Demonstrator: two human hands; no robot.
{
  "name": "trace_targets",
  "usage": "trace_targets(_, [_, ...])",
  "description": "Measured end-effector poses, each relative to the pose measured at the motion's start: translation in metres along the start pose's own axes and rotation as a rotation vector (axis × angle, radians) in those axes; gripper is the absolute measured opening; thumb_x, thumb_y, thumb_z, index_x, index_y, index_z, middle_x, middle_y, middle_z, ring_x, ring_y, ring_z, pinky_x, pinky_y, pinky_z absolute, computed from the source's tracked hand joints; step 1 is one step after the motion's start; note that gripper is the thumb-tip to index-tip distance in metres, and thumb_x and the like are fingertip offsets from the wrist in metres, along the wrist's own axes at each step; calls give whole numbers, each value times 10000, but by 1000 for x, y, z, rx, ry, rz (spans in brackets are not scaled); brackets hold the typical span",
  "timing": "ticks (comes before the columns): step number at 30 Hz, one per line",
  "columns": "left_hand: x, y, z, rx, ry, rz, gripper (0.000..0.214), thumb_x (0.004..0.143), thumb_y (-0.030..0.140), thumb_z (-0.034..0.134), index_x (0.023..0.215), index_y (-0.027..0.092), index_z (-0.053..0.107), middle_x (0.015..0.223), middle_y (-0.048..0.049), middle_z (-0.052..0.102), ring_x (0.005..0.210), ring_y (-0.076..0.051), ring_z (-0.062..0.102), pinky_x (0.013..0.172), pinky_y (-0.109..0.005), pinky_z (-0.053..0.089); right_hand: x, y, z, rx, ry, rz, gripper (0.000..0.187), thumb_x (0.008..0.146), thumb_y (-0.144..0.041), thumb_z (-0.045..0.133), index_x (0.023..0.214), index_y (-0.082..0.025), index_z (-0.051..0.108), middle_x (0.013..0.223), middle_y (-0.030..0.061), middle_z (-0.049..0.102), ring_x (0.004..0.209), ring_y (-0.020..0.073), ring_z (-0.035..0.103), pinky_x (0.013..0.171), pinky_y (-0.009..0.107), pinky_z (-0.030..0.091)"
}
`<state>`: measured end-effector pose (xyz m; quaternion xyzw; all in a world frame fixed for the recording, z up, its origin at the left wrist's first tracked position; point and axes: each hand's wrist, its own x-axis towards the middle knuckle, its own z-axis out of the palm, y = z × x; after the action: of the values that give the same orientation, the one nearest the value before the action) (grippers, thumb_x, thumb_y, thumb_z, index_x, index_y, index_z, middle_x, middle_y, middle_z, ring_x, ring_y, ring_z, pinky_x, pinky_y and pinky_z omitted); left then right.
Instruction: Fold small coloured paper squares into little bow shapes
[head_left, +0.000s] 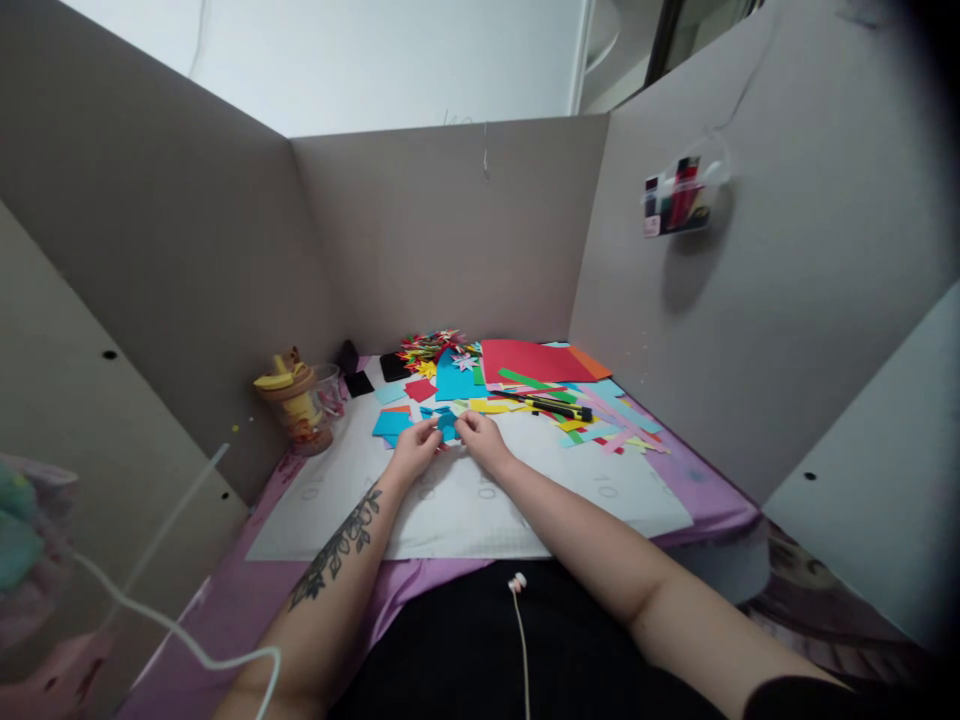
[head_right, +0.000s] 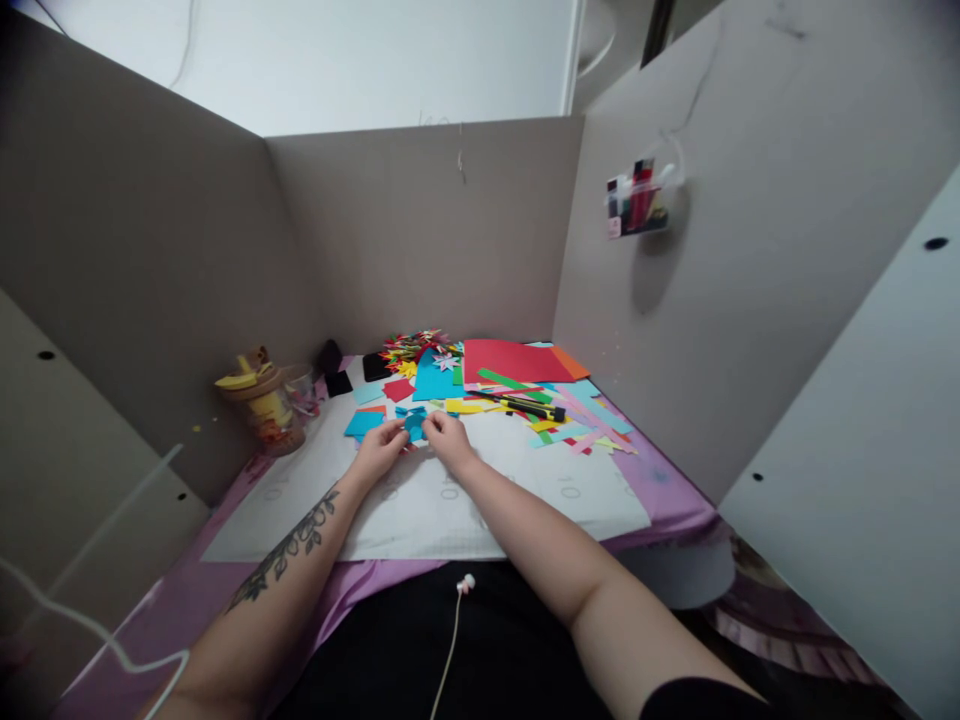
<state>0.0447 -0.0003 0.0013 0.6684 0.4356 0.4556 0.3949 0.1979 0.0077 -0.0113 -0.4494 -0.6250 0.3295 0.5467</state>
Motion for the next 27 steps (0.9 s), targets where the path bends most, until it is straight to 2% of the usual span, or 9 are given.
trace_targets(3, [0, 3, 0, -79, 29, -46, 333, 690, 268, 589, 991, 128, 555, 599, 3, 632, 566, -146, 619, 524, -210, 435, 2, 1, 0, 73, -34, 57, 187, 754, -329, 480, 654, -175, 509, 542, -37, 516, 508, 104, 466, 496, 204, 351])
trace_targets(7, [-1, 8, -1, -208, 50, -85, 290, 656, 309, 644, 871, 156, 526, 570, 33, 594, 518, -115, 587, 512, -197, 420, 3, 1, 1, 131, -55, 109, 184, 735, -342, 495, 663, -172, 504, 549, -31, 545, 477, 98, 472, 470, 202, 355])
trace_targets(10, [-2, 12, -2, -310, 64, -113, 318, 633, 364, 677, 821, 154, 529, 613, 30, 588, 524, -105, 581, 526, -204, 433, 4, 2, 1, 141, -67, 107, 178, 725, -341, 508, 671, -171, 505, 553, -29, 556, 475, 96, 477, 476, 206, 368])
trace_targets(14, [-2, 12, -3, -389, 21, -118, 333, 607, 370, 712, 790, 147, 546, 630, 36, 580, 513, -81, 552, 564, -217, 450, 4, 2, 1, 150, -65, 85, 155, 706, -322, 534, 682, -171, 513, 546, -37, 543, 484, 99, 483, 491, 212, 379])
trace_targets(18, [-2, 10, -3, -327, -19, -113, 301, 597, 328, 727, 735, 143, 532, 576, 27, 581, 503, -78, 530, 520, -190, 412, 3, 2, 1, 149, -81, 69, 173, 720, -330, 525, 659, -169, 516, 541, -36, 531, 492, 100, 478, 489, 211, 365])
trace_targets(23, [-1, 5, -2, -227, -4, -102, 301, 582, 301, 725, 709, 157, 493, 508, 43, 548, 438, -70, 485, 434, -165, 344, 3, 0, 1, 172, -70, 48, 199, 730, -352, 513, 644, -173, 508, 549, -42, 481, 522, 101, 459, 507, 213, 364])
trace_targets(27, [1, 2, -1, -209, 32, -65, 315, 585, 317, 716, 756, 167, 498, 491, 60, 531, 421, -69, 481, 425, -162, 338, 1, -5, 1, 225, -103, 48, 230, 719, -400, 544, 754, -173, 537, 616, -29, 516, 563, 114, 477, 532, 228, 378])
